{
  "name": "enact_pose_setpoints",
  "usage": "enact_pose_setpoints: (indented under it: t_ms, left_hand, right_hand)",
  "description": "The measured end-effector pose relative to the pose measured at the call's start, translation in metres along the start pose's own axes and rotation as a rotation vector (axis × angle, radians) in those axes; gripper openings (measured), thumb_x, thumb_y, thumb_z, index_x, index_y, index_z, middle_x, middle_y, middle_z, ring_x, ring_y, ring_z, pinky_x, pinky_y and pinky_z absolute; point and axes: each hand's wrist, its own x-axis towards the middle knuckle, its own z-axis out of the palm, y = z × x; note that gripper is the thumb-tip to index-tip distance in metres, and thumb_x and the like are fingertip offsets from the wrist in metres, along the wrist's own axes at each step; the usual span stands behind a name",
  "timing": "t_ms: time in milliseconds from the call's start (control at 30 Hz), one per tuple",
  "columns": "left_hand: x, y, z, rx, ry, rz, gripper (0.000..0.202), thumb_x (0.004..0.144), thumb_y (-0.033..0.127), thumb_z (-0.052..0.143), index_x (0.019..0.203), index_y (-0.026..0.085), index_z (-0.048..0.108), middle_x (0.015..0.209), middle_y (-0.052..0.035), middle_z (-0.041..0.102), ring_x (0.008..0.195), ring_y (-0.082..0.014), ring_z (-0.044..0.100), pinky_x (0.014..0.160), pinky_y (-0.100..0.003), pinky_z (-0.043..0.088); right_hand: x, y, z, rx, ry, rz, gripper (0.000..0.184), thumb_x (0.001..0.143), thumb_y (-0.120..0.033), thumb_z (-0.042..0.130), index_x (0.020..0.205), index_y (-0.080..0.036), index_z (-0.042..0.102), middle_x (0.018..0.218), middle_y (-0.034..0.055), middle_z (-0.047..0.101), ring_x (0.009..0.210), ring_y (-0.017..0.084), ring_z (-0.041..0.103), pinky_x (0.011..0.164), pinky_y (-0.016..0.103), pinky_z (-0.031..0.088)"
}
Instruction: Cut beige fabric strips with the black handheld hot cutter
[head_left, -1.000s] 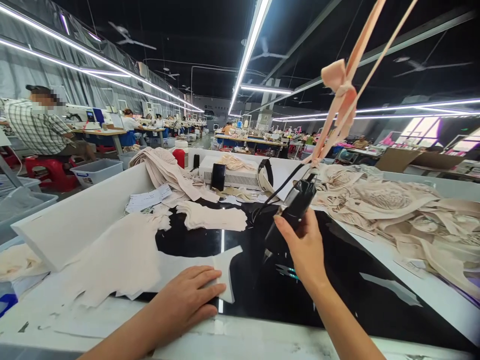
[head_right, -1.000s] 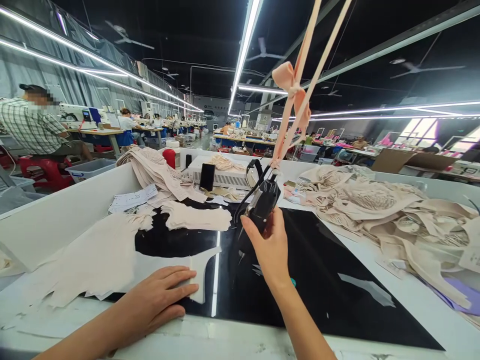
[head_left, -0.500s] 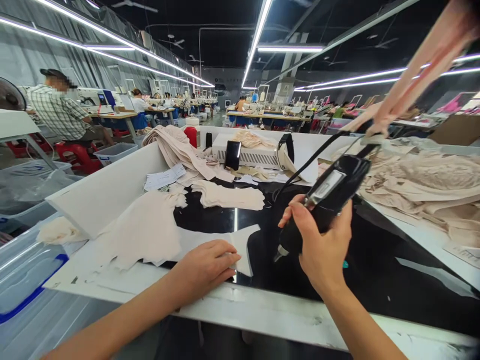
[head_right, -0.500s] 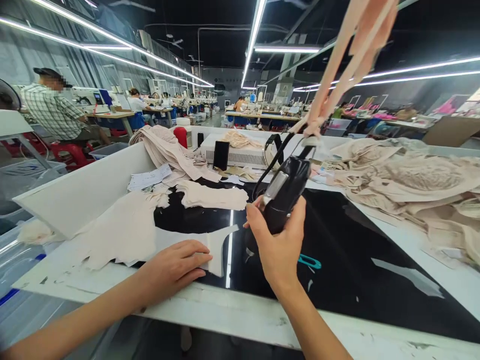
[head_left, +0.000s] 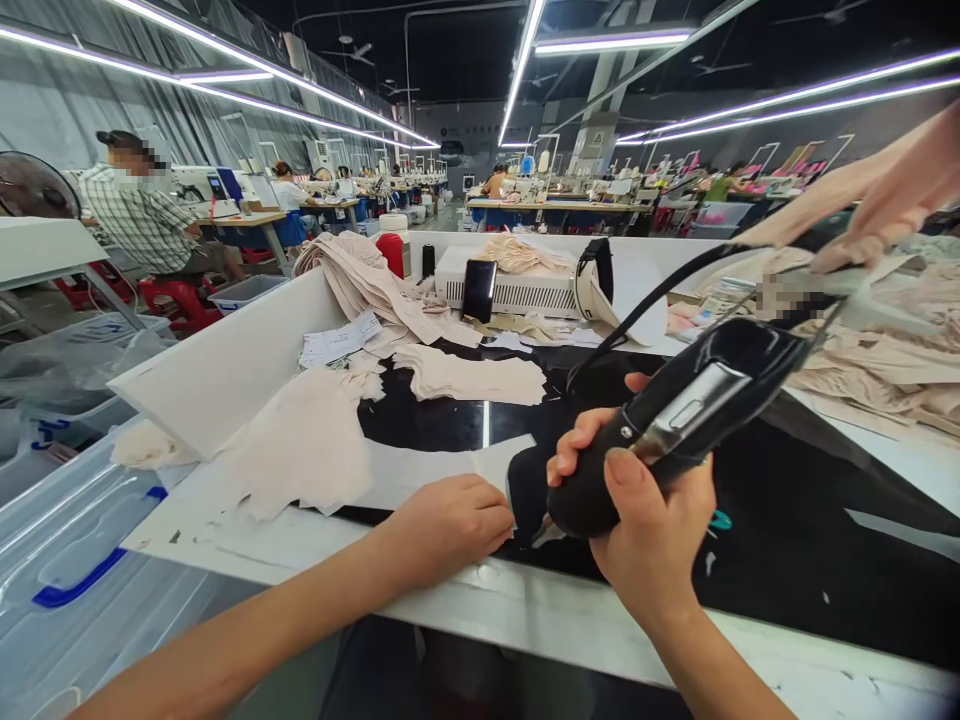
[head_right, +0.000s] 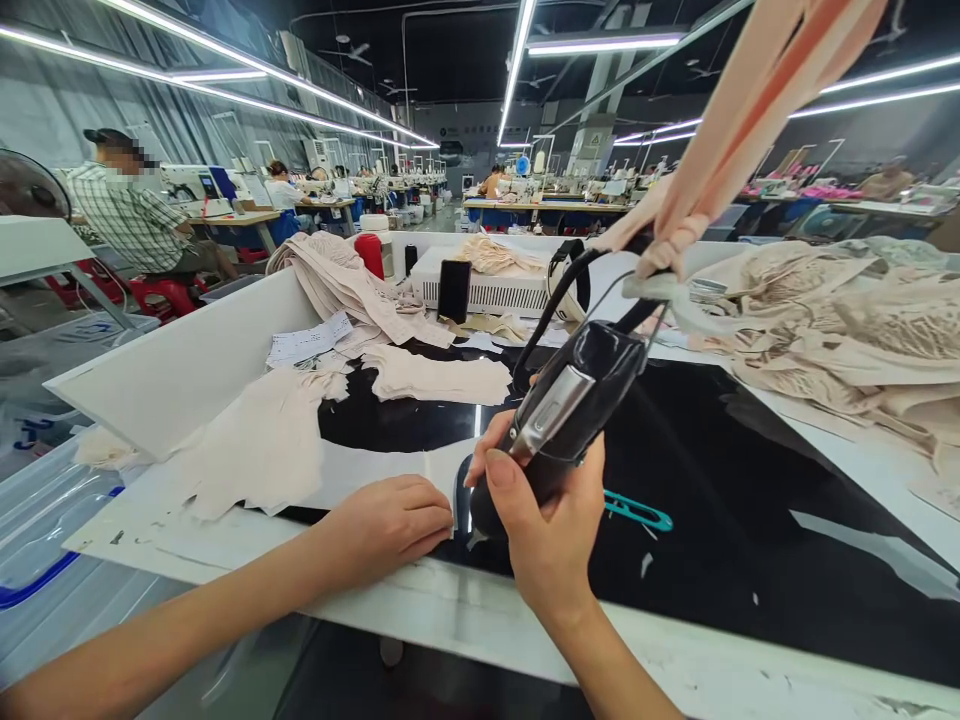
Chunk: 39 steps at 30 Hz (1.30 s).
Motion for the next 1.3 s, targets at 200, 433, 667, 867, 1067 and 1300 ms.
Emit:
enact_pose_setpoints:
  t_ms: [200, 433, 667, 867, 1067, 1300]
  left_hand:
    - [0.000, -0.001, -0.004, -0.103, 0.021, -0.024, 0.020, 0.111, 0.019, 0.058, 0.097, 0.016, 0.072, 0.100, -0.0049, 0.077, 0.091, -0.0184, 0.072, 0.090, -0.029, 0.057]
    - [-0.001, -0.001, 0.000, -0.163, 0.006, -0.052, 0.017, 0.111, 0.020, 0.059, 0.102, 0.016, 0.074, 0.105, -0.0069, 0.079, 0.096, -0.0193, 0.073, 0.093, -0.032, 0.057]
    - [0.003, -0.001, -0.007, -0.273, -0.023, -0.145, 0.027, 0.117, 0.024, 0.049, 0.109, 0.017, 0.074, 0.110, -0.0078, 0.078, 0.103, -0.0202, 0.073, 0.094, -0.032, 0.055]
    - [0.008, -0.007, -0.005, -0.298, -0.050, -0.199, 0.009, 0.109, 0.024, 0.067, 0.107, 0.017, 0.072, 0.107, -0.0064, 0.075, 0.100, -0.0215, 0.070, 0.093, -0.032, 0.054]
    - [0.010, -0.010, -0.004, -0.280, -0.007, -0.133, 0.006, 0.107, 0.018, 0.067, 0.103, 0.017, 0.071, 0.109, -0.0072, 0.072, 0.100, -0.0207, 0.069, 0.093, -0.031, 0.053]
    - [0.007, -0.018, -0.006, -0.271, -0.067, 0.002, 0.014, 0.109, 0.012, 0.060, 0.115, 0.017, 0.073, 0.110, -0.0074, 0.079, 0.104, -0.0203, 0.073, 0.095, -0.031, 0.054]
  right_hand:
    - [0.001, 0.004, 0.008, 0.032, 0.013, -0.035, 0.049, 0.093, -0.040, 0.088, 0.135, -0.033, 0.064, 0.088, -0.0038, 0.070, 0.065, 0.015, 0.065, 0.056, 0.028, 0.060]
    - [0.001, 0.009, 0.012, 0.013, 0.023, -0.046, 0.047, 0.093, -0.039, 0.087, 0.134, -0.033, 0.065, 0.089, -0.0038, 0.070, 0.067, 0.015, 0.066, 0.058, 0.029, 0.060]
    - [-0.001, 0.008, 0.013, -0.011, 0.041, -0.037, 0.049, 0.090, -0.041, 0.090, 0.130, -0.030, 0.063, 0.087, -0.0040, 0.071, 0.063, 0.015, 0.065, 0.056, 0.029, 0.059]
    - [0.000, 0.005, 0.012, -0.030, 0.077, -0.028, 0.051, 0.087, -0.043, 0.092, 0.127, -0.029, 0.064, 0.085, -0.0039, 0.070, 0.063, 0.016, 0.064, 0.054, 0.029, 0.057]
    - [0.002, 0.004, 0.012, -0.028, 0.088, -0.016, 0.050, 0.085, -0.043, 0.092, 0.124, -0.029, 0.065, 0.084, -0.0040, 0.070, 0.062, 0.016, 0.064, 0.054, 0.030, 0.056]
    - [0.003, 0.003, 0.016, -0.012, 0.102, -0.003, 0.053, 0.082, -0.043, 0.095, 0.122, -0.028, 0.064, 0.082, -0.0036, 0.069, 0.061, 0.016, 0.063, 0.052, 0.029, 0.056]
